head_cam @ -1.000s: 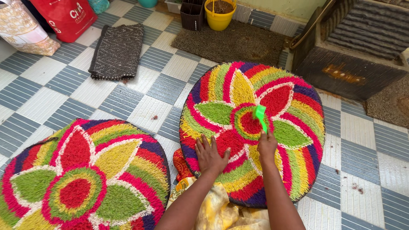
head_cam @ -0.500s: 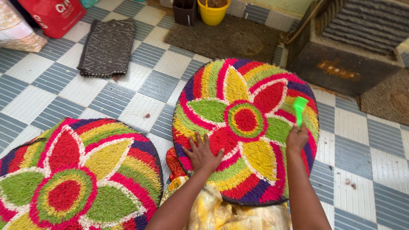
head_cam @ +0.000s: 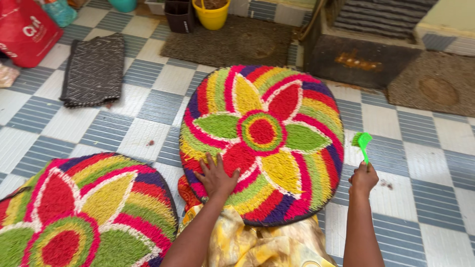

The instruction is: The person is using a small green brush to scrub the colorful surface of floral-patterned mats while sitting on a tiled floor.

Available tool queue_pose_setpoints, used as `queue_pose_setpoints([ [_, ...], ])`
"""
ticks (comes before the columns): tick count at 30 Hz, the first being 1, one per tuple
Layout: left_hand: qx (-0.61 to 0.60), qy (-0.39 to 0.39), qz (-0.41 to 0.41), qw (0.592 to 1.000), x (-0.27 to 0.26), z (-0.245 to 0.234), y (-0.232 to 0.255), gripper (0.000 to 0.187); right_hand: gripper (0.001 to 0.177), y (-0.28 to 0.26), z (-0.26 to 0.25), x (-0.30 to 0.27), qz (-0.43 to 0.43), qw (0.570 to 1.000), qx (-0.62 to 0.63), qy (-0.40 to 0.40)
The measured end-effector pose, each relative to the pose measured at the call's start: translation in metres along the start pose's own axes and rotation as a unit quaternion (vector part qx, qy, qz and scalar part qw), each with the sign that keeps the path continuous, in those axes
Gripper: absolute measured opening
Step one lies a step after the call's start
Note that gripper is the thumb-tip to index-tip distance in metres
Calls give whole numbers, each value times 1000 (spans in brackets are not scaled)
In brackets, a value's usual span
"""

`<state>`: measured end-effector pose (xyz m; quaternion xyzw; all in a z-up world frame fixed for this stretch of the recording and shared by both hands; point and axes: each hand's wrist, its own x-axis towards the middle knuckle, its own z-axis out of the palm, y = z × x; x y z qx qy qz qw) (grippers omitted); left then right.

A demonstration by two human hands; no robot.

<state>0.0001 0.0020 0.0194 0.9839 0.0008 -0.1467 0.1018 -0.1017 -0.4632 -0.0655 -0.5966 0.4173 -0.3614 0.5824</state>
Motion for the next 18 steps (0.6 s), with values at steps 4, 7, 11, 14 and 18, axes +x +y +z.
queue_pose_setpoints([
  [4,18,-13,-4,1000,3,3,0,100,23,17,-14,-25,5,993,-13,-115],
  [7,20,-9,-5,1000,4,3,1,100,24,36,-6,-60,-31,968,-78,-238],
  [11,25,-6,-8,1000,3,4,-1,99,33,32,-37,-78,72,982,-73,-156],
  [14,22,1,-8,1000,1,4,0,99,36,20,-77,-84,66,994,-40,-83],
  [18,15,14,-7,1000,3,9,-1,99,40,19,-90,-112,50,994,-3,-102],
])
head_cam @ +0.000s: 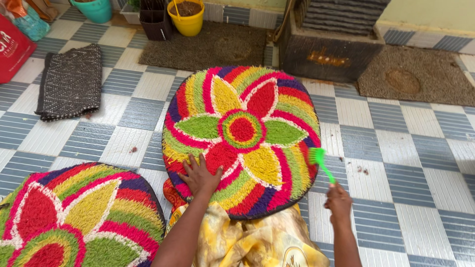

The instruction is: The person is using a small green brush to scrub the colorful surface of floral-patterned mats while sitting on a tiled floor.

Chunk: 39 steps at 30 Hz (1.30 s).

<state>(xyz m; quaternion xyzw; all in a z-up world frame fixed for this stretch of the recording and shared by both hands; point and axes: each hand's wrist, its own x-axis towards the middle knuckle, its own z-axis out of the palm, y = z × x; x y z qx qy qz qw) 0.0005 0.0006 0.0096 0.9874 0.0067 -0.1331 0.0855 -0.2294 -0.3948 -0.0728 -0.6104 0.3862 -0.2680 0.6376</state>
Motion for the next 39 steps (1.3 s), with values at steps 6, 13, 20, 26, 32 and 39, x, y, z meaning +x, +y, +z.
queue_pose_setpoints([
  [6,3,-2,-1,1000,4,6,-1,100,43,20,-16,-23,49,997,-62,-5],
  [13,0,4,-1,1000,3,5,0,100,45,11,-37,-57,41,999,6,-16],
  [20,3,2,2,1000,3,7,-1,100,43,0,-3,-69,63,997,-34,-34],
  [26,-3,1,4,1000,3,5,-1,100,43,-4,9,-86,126,982,-8,-142],
  [32,-3,0,5,1000,5,9,-2,101,47,-12,-22,-95,140,982,-109,-70],
  [39,-5,11,6,1000,5,12,-2,101,48,-3,-36,-105,136,984,-42,-110],
])
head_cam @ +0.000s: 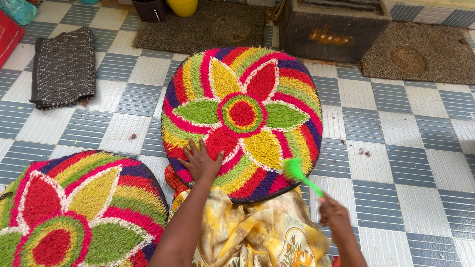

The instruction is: The person is using a small green brush to scrub the colorful surface of floral-patterned mats while sitting on a tiled floor.

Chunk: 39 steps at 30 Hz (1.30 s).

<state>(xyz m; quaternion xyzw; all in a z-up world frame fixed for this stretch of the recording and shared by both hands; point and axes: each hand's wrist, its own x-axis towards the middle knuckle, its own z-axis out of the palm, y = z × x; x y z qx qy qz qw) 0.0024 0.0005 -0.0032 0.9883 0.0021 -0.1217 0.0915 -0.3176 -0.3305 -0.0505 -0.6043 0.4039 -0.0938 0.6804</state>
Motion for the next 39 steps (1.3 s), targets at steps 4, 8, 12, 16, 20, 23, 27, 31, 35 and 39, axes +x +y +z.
queue_pose_setpoints([
  [4,3,-6,-2,1000,-2,-2,0,100,45,2,2,15,2,1000,-15,18],
  [8,4,-10,-3,1000,-3,-5,2,100,45,-18,3,46,-64,992,-10,105],
  [12,7,-10,-1,1000,-4,-8,3,100,44,-32,54,85,-103,994,1,28],
  [16,9,-28,-3,1000,-3,-14,3,99,42,-27,94,118,-111,993,-37,-17],
  [20,12,-26,-2,1000,-3,-13,3,99,43,-39,78,127,-125,989,-36,75],
  [23,12,-26,-4,1000,-3,-12,4,100,42,-54,89,126,-143,989,32,17],
  [27,12,-34,-9,999,-5,-16,5,99,44,-59,133,130,-91,994,-26,-46],
  [31,19,-39,-10,999,-6,-18,6,100,40,-55,144,170,-173,981,-83,-24],
  [35,12,-27,-13,999,-4,-14,7,100,42,-56,127,193,-276,952,-102,83],
  [39,1,-8,-13,1000,-6,-11,7,101,41,-42,150,206,-285,955,-79,-23],
])
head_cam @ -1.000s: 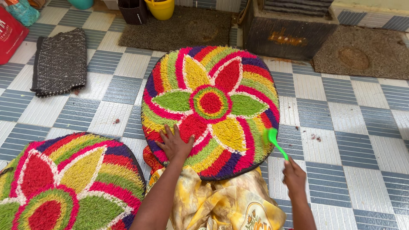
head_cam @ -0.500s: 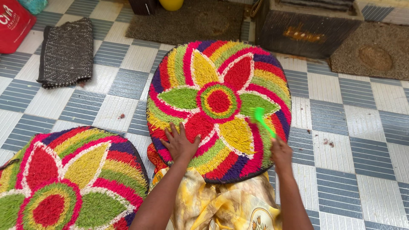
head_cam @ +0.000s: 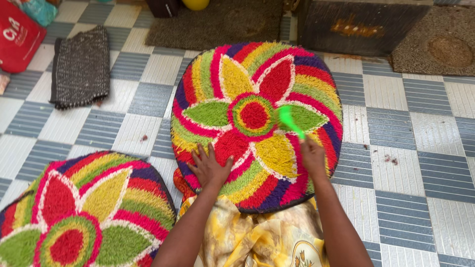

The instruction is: The person is using a small green brush to scrub the colorful surface of floral-patterned mats while sitting on a tiled floor.

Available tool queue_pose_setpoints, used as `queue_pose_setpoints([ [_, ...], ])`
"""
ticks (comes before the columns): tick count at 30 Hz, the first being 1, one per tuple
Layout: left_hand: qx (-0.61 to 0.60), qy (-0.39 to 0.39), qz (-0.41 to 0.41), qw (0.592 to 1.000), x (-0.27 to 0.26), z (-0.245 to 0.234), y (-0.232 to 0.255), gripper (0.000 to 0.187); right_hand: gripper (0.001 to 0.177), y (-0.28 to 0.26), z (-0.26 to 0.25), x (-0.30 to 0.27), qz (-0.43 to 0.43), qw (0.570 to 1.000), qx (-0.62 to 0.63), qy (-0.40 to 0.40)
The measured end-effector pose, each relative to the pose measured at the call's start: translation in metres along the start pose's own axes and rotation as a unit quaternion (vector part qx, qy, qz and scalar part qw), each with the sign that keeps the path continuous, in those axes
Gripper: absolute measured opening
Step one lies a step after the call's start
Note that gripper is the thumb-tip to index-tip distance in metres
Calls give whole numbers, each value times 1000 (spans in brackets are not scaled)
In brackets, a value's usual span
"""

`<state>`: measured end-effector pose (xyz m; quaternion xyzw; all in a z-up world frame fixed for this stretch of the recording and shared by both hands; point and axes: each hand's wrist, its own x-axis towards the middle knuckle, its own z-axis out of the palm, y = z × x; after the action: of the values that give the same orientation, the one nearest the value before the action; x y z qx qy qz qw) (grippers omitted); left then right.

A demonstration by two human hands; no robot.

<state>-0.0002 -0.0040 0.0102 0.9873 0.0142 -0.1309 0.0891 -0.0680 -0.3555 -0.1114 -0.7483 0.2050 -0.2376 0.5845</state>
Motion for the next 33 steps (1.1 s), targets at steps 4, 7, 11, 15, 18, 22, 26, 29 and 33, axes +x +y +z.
queue_pose_setpoints([
  [4,9,-4,-3,1000,2,0,0,101,38,-1,4,9,-14,997,-81,-14],
  [7,14,-8,-5,1000,5,4,-1,101,36,-27,-18,19,32,997,-29,63],
  [11,10,0,-4,1000,6,8,-2,103,37,-58,-24,32,95,991,60,77],
  [15,3,5,-3,1000,9,11,-3,103,42,-55,14,39,111,992,32,-52],
  [18,18,7,-4,1000,13,15,-4,104,44,-39,16,50,157,982,-74,-69],
  [22,12,11,-4,1000,13,18,-5,104,38,-30,-20,76,38,993,-79,78],
  [26,18,14,-3,1000,15,19,-5,105,40,-58,-4,77,71,994,-15,85],
  [29,19,19,-3,1000,14,19,-6,105,38,-73,27,79,79,995,-67,3],
  [33,19,22,-3,1000,15,19,-6,106,38,-74,22,116,167,957,-235,-29],
])
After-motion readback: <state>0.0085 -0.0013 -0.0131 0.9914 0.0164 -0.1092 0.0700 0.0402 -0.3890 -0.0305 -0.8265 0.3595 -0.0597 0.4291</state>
